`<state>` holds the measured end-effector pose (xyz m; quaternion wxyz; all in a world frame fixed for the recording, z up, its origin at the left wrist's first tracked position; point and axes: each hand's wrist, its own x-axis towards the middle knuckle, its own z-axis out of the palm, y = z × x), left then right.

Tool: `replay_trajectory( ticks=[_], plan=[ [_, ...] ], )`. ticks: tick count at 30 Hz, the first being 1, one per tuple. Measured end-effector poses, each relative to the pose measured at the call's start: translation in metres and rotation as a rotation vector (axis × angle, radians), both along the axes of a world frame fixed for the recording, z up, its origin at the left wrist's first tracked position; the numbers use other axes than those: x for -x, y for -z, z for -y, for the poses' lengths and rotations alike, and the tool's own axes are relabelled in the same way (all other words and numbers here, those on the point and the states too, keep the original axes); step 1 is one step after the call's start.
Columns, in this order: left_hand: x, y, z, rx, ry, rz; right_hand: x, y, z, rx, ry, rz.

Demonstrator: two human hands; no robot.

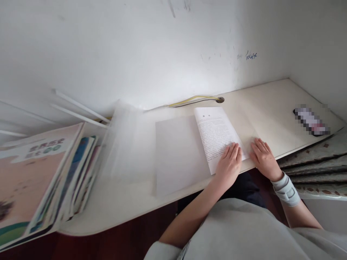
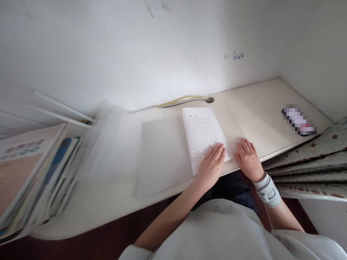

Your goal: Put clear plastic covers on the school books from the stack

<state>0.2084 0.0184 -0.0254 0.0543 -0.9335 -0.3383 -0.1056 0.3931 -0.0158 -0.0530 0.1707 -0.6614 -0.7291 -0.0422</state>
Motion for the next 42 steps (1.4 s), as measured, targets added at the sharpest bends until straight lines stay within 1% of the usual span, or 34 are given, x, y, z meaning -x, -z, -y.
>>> replay_trajectory(
  ticks=[2,3,6,12,18,22,24,29,32,34,37,39,40,42],
  plan=[
    [-0.005,0.000,0.001,0.000,-0.048,-0.001,0.002,0.000,0.000,-0.013,0.008,0.025],
    [-0.007,0.000,0.001,0.000,-0.050,-0.007,0.003,0.000,0.000,-0.021,0.008,0.030],
    [-0.009,0.001,0.001,-0.005,-0.012,-0.030,0.003,0.001,0.000,-0.034,0.003,0.026],
    [-0.006,-0.002,-0.001,-0.013,0.022,-0.023,0.001,0.004,-0.001,-0.042,-0.004,-0.010],
    [-0.005,-0.011,0.004,0.027,0.040,-0.025,0.000,0.005,-0.001,-0.043,0.007,-0.025],
    [-0.005,-0.015,0.002,0.023,0.065,-0.017,0.000,0.004,-0.002,-0.049,0.008,-0.011],
    [-0.006,-0.013,-0.001,0.019,0.086,-0.013,0.000,0.004,-0.002,-0.053,0.006,-0.006],
    [-0.014,-0.002,-0.006,-0.038,0.171,-0.019,-0.001,0.005,-0.001,-0.064,0.006,-0.041],
    [-0.012,-0.004,-0.002,-0.062,0.186,-0.051,-0.001,0.005,-0.001,-0.055,0.005,-0.061],
    [-0.004,-0.011,0.003,-0.059,0.142,-0.062,-0.001,0.006,-0.001,-0.048,0.004,-0.068],
    [0.014,-0.019,0.011,-0.020,-0.016,-0.057,-0.001,0.006,-0.001,-0.048,0.019,-0.081],
    [0.024,-0.019,0.014,0.008,-0.122,-0.053,0.000,0.006,-0.001,-0.050,0.036,-0.084],
    [0.027,-0.017,0.015,0.018,-0.152,-0.050,0.000,0.006,-0.001,-0.050,0.042,-0.085],
    [0.029,-0.013,0.014,0.035,-0.167,-0.046,0.000,0.006,-0.001,-0.050,0.047,-0.088]
  ],
)
